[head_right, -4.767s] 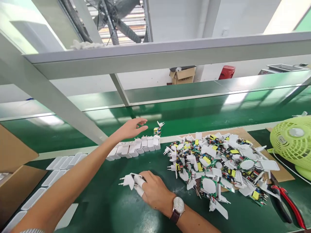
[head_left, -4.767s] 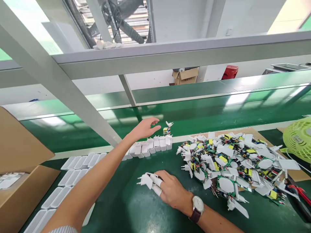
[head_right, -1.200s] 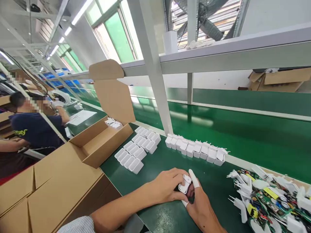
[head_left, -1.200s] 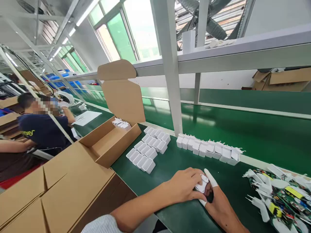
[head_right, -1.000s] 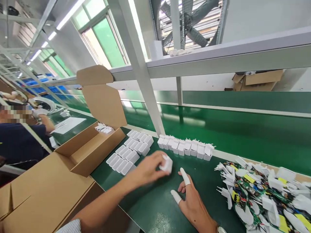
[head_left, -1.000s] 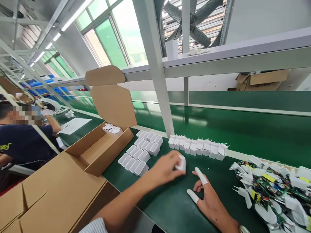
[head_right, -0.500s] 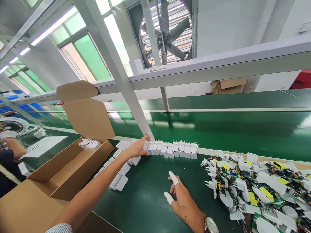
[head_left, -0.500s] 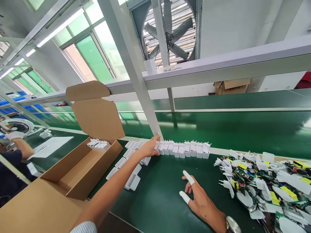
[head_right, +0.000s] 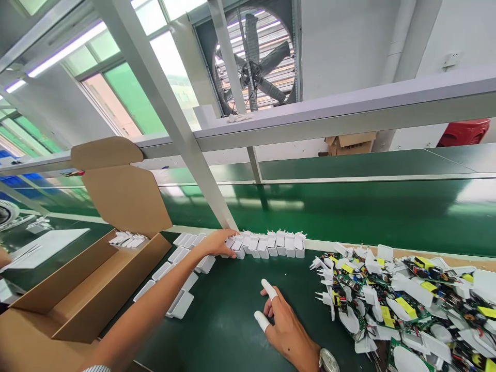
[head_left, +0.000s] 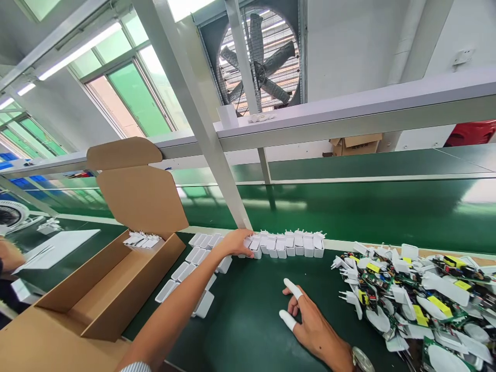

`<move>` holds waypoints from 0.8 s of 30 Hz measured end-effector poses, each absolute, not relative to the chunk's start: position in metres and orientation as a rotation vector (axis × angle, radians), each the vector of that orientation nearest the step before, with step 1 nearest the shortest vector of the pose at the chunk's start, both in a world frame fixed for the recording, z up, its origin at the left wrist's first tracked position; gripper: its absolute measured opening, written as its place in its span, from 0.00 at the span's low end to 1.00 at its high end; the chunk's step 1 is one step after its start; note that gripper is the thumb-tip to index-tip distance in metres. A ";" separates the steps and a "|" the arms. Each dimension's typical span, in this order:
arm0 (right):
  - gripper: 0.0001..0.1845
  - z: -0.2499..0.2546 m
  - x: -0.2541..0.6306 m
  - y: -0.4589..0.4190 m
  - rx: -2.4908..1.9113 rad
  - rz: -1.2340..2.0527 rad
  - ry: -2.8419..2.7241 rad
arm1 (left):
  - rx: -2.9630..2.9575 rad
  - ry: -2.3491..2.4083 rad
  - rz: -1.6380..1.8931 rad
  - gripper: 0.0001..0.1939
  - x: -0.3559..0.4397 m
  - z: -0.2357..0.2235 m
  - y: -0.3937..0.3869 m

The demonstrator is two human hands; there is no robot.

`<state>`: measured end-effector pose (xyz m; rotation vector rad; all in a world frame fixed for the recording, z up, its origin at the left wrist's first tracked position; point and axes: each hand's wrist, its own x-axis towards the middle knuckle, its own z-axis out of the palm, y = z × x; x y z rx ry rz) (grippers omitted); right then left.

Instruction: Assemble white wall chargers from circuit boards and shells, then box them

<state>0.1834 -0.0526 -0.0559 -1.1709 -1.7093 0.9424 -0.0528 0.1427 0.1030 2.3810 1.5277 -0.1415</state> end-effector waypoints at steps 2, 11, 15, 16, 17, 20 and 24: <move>0.32 -0.055 0.183 -0.053 -1.148 0.940 -1.705 | 2.370 1.478 -0.165 0.35 -0.058 0.105 0.128; 0.31 -0.047 0.187 -0.056 -1.155 0.939 -1.732 | 2.201 1.785 0.208 0.67 -0.048 0.084 0.055; 0.27 -0.056 0.191 -0.057 -1.185 0.950 -1.715 | 2.108 1.887 0.343 0.65 -0.026 0.065 0.045; 0.27 -0.059 0.192 -0.057 -1.181 0.955 -1.704 | 2.092 1.864 0.401 0.65 -0.026 0.067 0.043; 0.27 -0.063 0.194 -0.057 -1.181 0.962 -1.693 | 2.079 1.828 0.469 0.65 -0.030 0.074 0.040; 0.27 -0.070 0.199 -0.055 -1.216 1.005 -1.686 | 2.105 1.800 0.709 0.66 -0.066 0.118 0.034; 0.24 -0.078 0.203 -0.054 -1.282 1.079 -1.695 | 2.196 2.158 1.014 0.65 -0.166 0.204 0.038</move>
